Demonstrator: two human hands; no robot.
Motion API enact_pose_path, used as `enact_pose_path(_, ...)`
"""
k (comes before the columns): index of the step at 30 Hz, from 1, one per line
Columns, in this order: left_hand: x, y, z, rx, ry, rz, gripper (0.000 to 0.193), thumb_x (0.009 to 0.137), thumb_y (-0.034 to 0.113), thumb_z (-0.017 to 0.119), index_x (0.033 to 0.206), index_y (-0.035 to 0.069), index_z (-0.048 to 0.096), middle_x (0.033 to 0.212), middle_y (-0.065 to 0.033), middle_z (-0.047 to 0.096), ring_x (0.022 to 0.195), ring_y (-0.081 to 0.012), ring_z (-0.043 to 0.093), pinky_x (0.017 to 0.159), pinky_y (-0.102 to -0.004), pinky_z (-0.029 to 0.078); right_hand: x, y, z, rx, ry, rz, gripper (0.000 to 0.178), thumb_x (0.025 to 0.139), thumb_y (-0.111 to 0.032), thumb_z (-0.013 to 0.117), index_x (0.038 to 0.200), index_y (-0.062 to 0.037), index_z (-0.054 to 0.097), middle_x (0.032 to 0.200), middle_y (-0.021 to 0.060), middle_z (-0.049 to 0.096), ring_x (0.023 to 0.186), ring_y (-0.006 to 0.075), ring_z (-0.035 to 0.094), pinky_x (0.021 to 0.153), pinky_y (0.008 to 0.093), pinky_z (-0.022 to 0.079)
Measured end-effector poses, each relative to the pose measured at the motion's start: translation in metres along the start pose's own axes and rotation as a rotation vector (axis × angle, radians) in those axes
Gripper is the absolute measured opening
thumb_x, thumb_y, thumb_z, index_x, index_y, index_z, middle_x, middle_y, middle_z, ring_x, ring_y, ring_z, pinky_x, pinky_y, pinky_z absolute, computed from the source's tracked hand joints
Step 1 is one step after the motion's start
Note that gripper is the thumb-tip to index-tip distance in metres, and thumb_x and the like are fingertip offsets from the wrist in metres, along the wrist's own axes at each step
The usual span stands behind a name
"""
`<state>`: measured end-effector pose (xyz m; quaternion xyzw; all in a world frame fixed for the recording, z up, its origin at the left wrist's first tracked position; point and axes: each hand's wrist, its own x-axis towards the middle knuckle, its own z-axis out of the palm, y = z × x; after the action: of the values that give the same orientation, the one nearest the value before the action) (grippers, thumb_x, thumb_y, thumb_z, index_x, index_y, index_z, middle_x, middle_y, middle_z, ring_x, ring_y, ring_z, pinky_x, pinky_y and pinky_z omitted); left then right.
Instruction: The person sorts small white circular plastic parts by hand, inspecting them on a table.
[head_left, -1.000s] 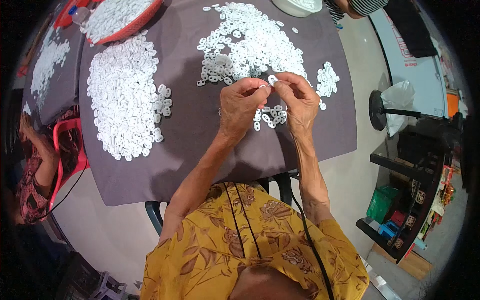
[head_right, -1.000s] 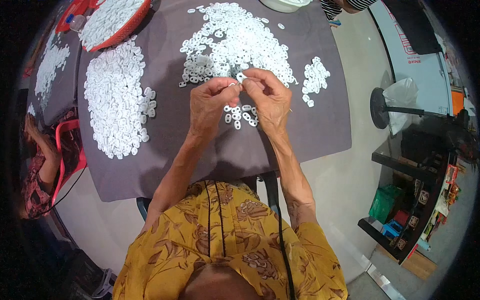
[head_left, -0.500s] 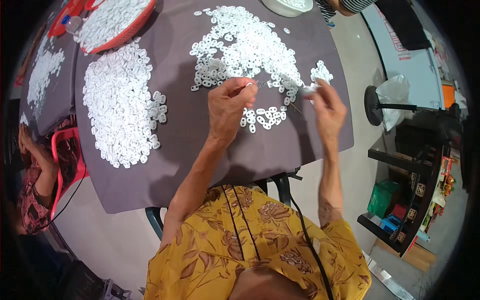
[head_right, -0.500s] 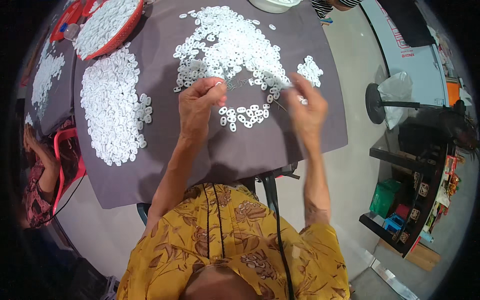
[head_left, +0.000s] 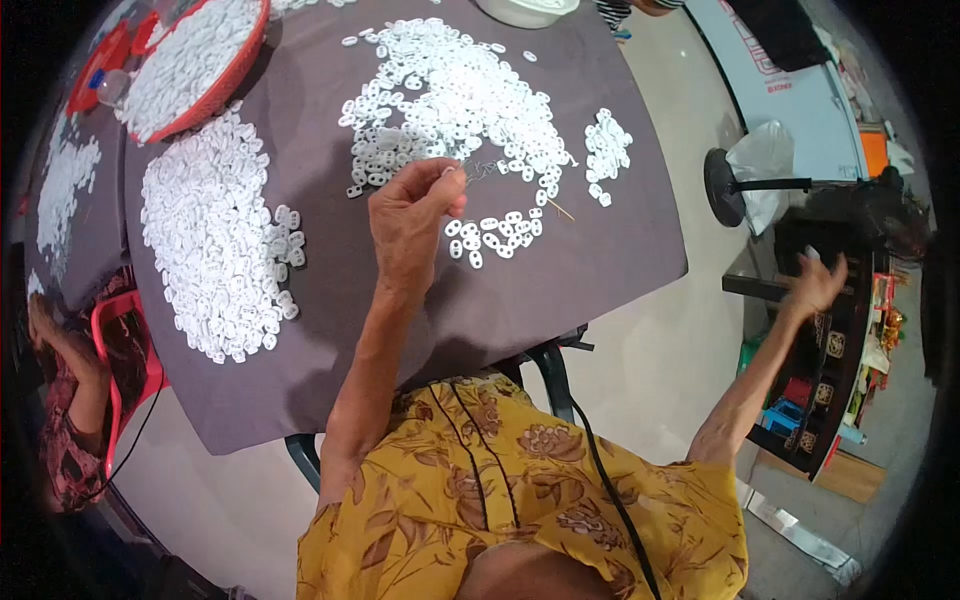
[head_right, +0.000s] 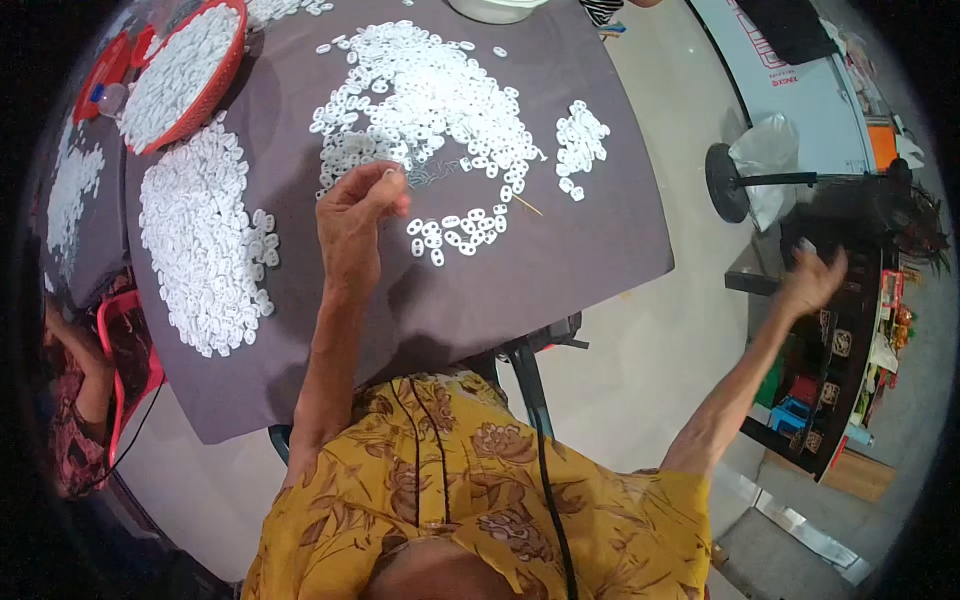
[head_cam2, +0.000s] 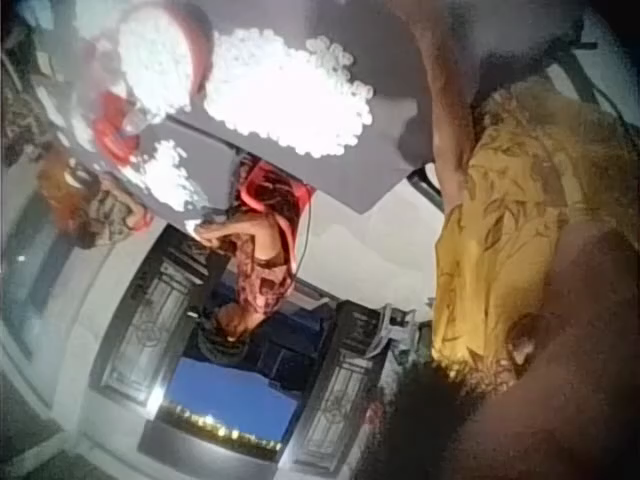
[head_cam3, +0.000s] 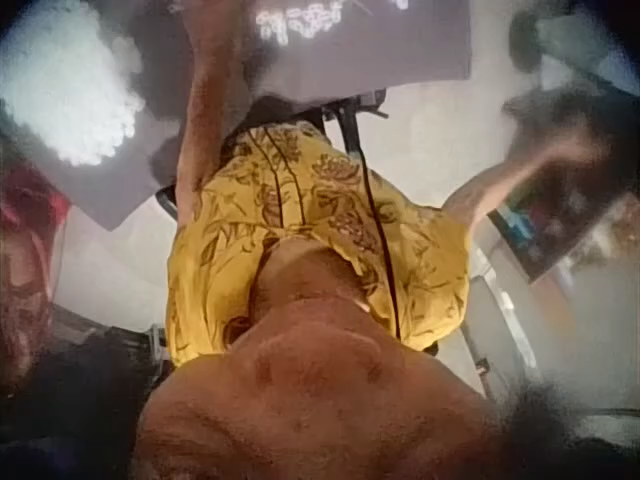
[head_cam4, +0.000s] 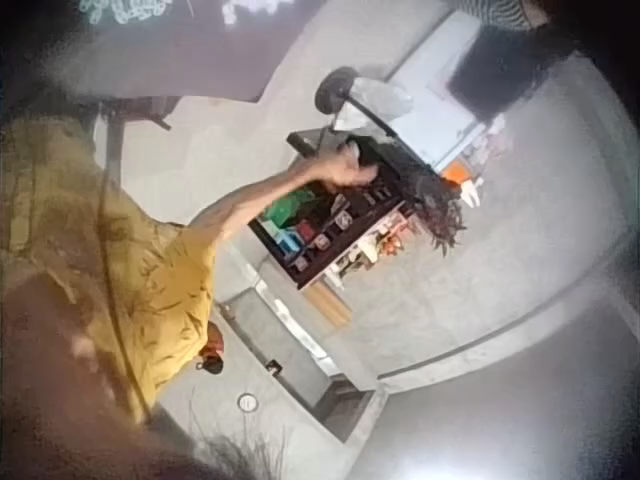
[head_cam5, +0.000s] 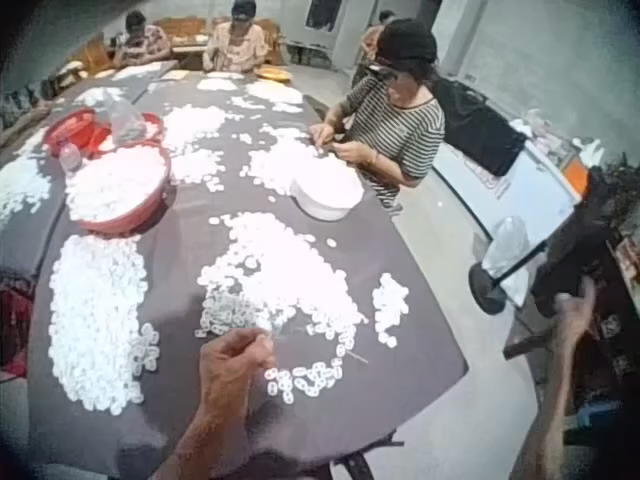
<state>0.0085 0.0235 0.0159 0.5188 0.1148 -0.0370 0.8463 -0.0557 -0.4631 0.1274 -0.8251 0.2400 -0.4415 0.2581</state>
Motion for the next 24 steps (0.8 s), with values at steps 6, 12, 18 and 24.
enact_pose_path(6, 0.001, 0.003, 0.005, -0.033, -0.002, 0.026, 0.018, 0.075, 0.010, 0.065, 0.087, -0.002, 0.063, 0.070, -0.0027, 0.059, 0.060, -0.0066, 0.052, 0.055, -0.0187, 0.043, -0.026, 0.045, 0.007, 0.272, -0.038, 0.041, 0.059, 0.076, 0.005, 0.053, 0.129, 0.0037, 0.027, 0.078, 0.0124, 0.060, 0.073, 0.0205, 0.060, 0.072, 0.0337, 0.050)
enact_pose_path(12, -0.003, 0.000, 0.010, -0.022, -0.031, 0.021, 0.019, 0.075, 0.010, 0.065, 0.088, -0.003, 0.063, 0.069, -0.0023, 0.058, 0.060, -0.0063, 0.052, 0.056, -0.0184, 0.042, -0.142, -0.061, 0.102, 0.388, -0.453, 0.128, 0.026, 0.082, -0.003, 0.055, 0.107, 0.0049, 0.056, 0.091, 0.0097, 0.061, 0.080, 0.0156, 0.060, 0.076, 0.0251, 0.044)
enact_pose_path(18, -0.008, -0.002, 0.009, -0.012, -0.107, 0.011, 0.018, 0.076, 0.010, 0.063, 0.089, -0.003, 0.062, 0.069, -0.0011, 0.056, 0.061, -0.0049, 0.050, 0.056, -0.0177, 0.041, -0.209, -0.183, 0.151, 0.782, -0.870, 0.298, 0.017, 0.081, 0.000, 0.055, 0.097, 0.0056, 0.059, 0.083, 0.0100, 0.062, 0.075, 0.0170, 0.061, 0.073, 0.0262, 0.046)
enact_pose_path(24, -0.007, 0.001, 0.012, -0.052, -0.130, 0.032, 0.013, 0.078, 0.008, 0.060, 0.086, -0.002, 0.062, 0.071, -0.0005, 0.059, 0.063, -0.0039, 0.051, 0.056, -0.0178, 0.042, -0.229, -0.222, 0.167, 0.856, -0.981, 0.307, 0.017, 0.079, 0.001, 0.057, 0.096, 0.0029, 0.061, 0.084, 0.0055, 0.061, 0.077, 0.0114, 0.058, 0.070, 0.0221, 0.044)
